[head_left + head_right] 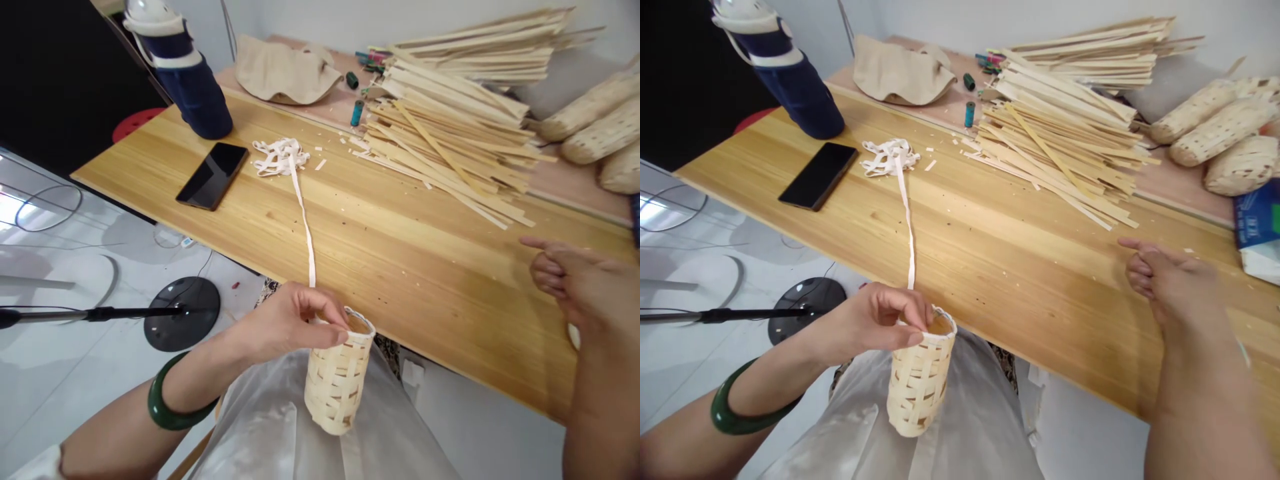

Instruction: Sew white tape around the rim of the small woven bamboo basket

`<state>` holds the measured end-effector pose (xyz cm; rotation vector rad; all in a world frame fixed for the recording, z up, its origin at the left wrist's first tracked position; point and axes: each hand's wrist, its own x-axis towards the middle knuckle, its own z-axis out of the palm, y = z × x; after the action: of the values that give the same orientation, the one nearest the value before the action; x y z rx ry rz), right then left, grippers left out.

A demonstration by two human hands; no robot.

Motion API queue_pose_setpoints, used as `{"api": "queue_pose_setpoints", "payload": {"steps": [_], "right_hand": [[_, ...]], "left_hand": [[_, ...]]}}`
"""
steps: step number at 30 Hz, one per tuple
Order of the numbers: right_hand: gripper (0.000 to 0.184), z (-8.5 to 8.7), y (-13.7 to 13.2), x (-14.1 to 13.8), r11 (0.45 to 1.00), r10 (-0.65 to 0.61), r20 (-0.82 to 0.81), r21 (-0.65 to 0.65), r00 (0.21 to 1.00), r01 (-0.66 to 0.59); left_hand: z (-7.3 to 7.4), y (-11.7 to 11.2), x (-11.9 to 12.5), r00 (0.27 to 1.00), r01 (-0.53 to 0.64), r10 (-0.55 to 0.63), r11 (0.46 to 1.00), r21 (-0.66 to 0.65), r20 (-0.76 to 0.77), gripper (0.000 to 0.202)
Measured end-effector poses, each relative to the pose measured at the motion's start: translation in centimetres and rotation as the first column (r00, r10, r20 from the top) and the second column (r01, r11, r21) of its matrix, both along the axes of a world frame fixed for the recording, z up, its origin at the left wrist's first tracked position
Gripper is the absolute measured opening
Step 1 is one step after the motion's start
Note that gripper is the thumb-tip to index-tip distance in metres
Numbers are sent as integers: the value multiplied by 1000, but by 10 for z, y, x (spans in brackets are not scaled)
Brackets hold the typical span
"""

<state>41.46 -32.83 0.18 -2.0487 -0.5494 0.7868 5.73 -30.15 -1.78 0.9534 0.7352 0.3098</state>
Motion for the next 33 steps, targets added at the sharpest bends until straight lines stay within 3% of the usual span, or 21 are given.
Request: {"api": "queue_pose_setpoints", "payload": {"steps": [5, 8, 9, 11, 14, 17, 21, 27, 33], "right_hand": [[14, -4, 6, -16, 990, 55, 66, -137, 996, -46], [22, -2, 4, -40, 955, 236, -92, -162, 967, -249], [24, -1, 1, -50, 922, 334, -182, -141, 925, -360], [28, 1, -7, -70, 804, 547, -335, -46, 767, -593], [30, 6, -22, -96, 612, 744, -401, 90, 534, -785], [26, 10, -29, -112, 469, 847, -325, 87, 420, -879], [20, 10, -25, -122, 278, 961, -25, 90, 277, -956], [21, 3, -20, -123, 155, 986, 42, 83, 159, -984], [24, 2, -19, -120, 94, 994, 48, 62, 97, -994]], "left_hand": [[-11, -8, 4, 998, 56, -54, 996, -65, 38, 7], [-16, -10, 4, 998, 56, -54, 996, -75, 35, 7], [-17, -10, 4, 997, 64, -61, 995, -79, 37, 7], [-17, -10, 4, 996, 85, -81, 993, -80, 47, 6], [-17, -8, 4, 993, 106, -102, 992, -68, 51, 6], [-17, -8, 4, 993, 113, -110, 993, -46, 52, 7], [-17, -7, 5, 988, 121, -111, 988, -96, 103, 5], [-17, -5, 6, 984, 132, -116, 984, -115, 136, 2], [-19, -5, 6, 985, 128, -115, 987, -101, 125, 4]]}}
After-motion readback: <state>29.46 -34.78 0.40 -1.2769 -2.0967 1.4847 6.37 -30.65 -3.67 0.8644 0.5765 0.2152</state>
